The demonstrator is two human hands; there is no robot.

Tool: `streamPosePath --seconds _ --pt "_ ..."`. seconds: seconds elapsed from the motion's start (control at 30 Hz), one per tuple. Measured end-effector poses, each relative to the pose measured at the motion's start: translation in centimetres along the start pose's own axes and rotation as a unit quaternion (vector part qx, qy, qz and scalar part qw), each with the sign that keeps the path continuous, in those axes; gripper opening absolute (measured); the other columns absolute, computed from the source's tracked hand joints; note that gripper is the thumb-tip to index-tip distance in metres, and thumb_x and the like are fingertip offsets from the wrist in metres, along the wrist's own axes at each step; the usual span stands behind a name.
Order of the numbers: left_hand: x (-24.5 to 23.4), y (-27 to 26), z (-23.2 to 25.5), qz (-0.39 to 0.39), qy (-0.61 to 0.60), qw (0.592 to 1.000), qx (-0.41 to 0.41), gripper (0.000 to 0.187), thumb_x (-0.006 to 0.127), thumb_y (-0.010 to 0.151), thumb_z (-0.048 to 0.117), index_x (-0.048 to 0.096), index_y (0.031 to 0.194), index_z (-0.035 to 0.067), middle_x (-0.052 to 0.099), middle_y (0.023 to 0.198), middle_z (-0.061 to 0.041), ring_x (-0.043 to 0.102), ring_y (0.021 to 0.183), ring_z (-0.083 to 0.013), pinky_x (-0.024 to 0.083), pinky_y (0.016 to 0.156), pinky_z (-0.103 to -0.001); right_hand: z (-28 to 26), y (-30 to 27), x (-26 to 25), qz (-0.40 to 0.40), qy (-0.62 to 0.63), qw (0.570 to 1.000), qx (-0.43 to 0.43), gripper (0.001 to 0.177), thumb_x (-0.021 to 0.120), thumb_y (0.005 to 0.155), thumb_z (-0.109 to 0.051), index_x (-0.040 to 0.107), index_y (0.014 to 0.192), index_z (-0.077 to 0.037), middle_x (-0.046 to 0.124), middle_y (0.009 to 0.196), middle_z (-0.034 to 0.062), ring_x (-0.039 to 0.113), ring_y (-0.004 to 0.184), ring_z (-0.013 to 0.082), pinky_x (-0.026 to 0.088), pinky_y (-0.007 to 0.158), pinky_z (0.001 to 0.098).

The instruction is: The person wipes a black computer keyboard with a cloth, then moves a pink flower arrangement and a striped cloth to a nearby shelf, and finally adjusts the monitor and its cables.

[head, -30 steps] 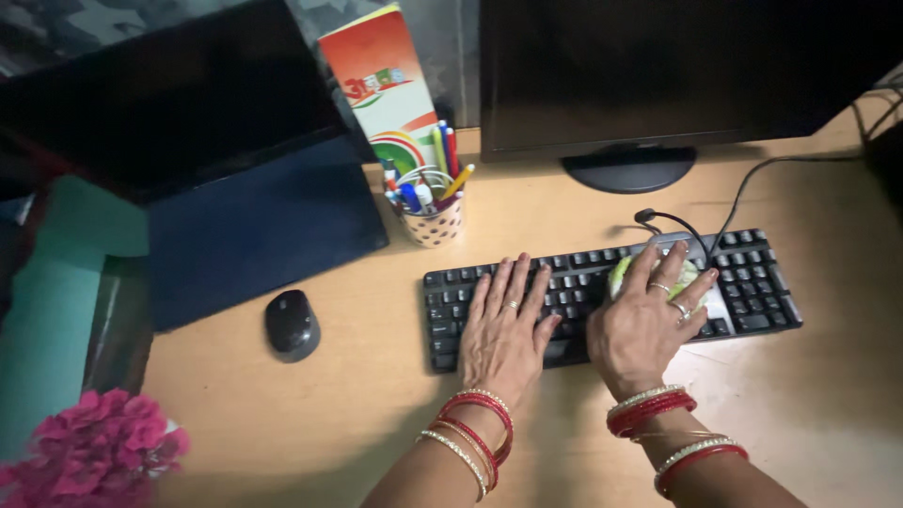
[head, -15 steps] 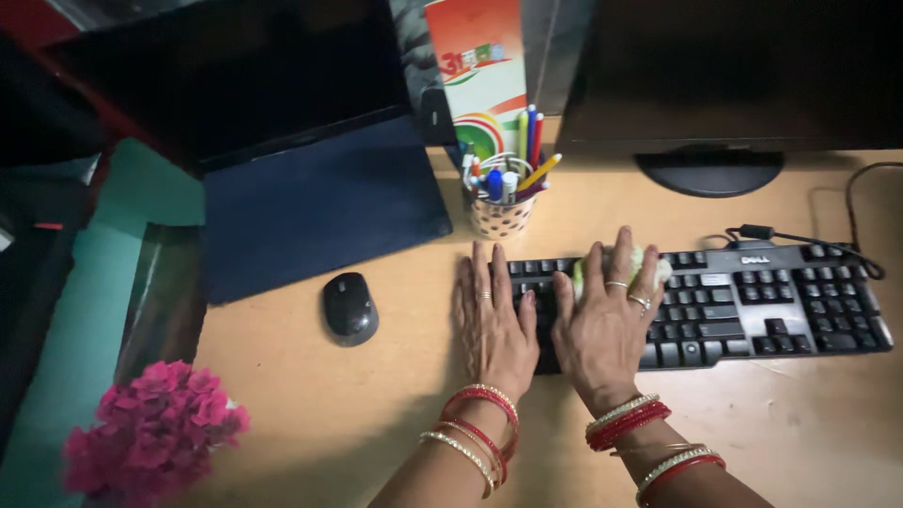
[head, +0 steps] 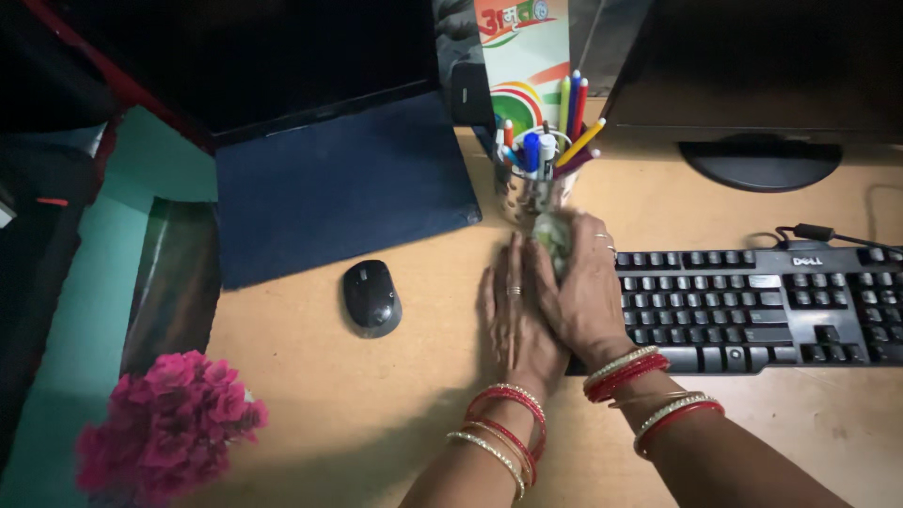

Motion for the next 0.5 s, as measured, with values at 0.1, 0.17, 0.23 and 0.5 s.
streamPosePath --seconds 0.1,0.17,0.23,0.5 --pt "0.2 -0.2 -0.3 0.024 0.004 1.000 0.010 0.069 0.055 0.099 0.029 0.034 0.158 0.002 0.031 0.165 -0.017 0.027 0.156 -0.0303 0.015 0.128 -0.050 0.5 0.1 0.4 -0.023 -0.083 0.995 -0.053 0.032 0.062 0.096 -0.023 0.060 0.122 -0.004 0.060 0.115 0.0229 0.055 0.105 0.0434 0.045 0.095 0.0515" --pt "0.3 -0.4 -0.4 0.030 -0.017 0.999 0.009 0.066 0.055 0.098 0.028 0.037 0.157 0.004 0.033 0.165 -0.016 0.027 0.156 -0.0302 0.015 0.128 -0.050 1.0 0.2 0.4 -0.026 -0.093 0.994 -0.055 0.033 0.061 0.093 -0.023 0.062 0.122 -0.006 0.061 0.114 0.0224 0.056 0.104 0.0431 0.045 0.094 0.0519" --pt "0.3 -0.2 -0.5 0.036 -0.033 0.999 0.005 0.065 0.056 0.097 0.028 0.040 0.156 0.006 0.034 0.165 -0.015 0.028 0.156 -0.0301 0.015 0.128 -0.050 1.2 0.5 0.4 -0.028 -0.103 0.993 -0.053 0.034 0.061 0.091 -0.023 0.062 0.121 -0.007 0.061 0.114 0.0220 0.056 0.104 0.0428 0.045 0.093 0.0521" --pt "-0.4 0.0 -0.2 0.034 -0.017 0.999 0.006 0.066 0.057 0.096 0.025 0.039 0.155 0.002 0.034 0.165 -0.014 0.030 0.155 -0.0306 0.018 0.128 -0.049 1.3 0.2 -0.1 -0.028 -0.138 0.987 -0.073 0.037 0.064 0.085 -0.021 0.066 0.120 -0.012 0.060 0.115 0.0244 0.057 0.105 0.0440 0.044 0.094 0.0534"
Point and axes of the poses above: each hand's wrist, its own y-axis towards the middle knuckle, its own x-axis out of the palm, z = x × y, the point moved 4 cm from there along y, towards the middle knuckle
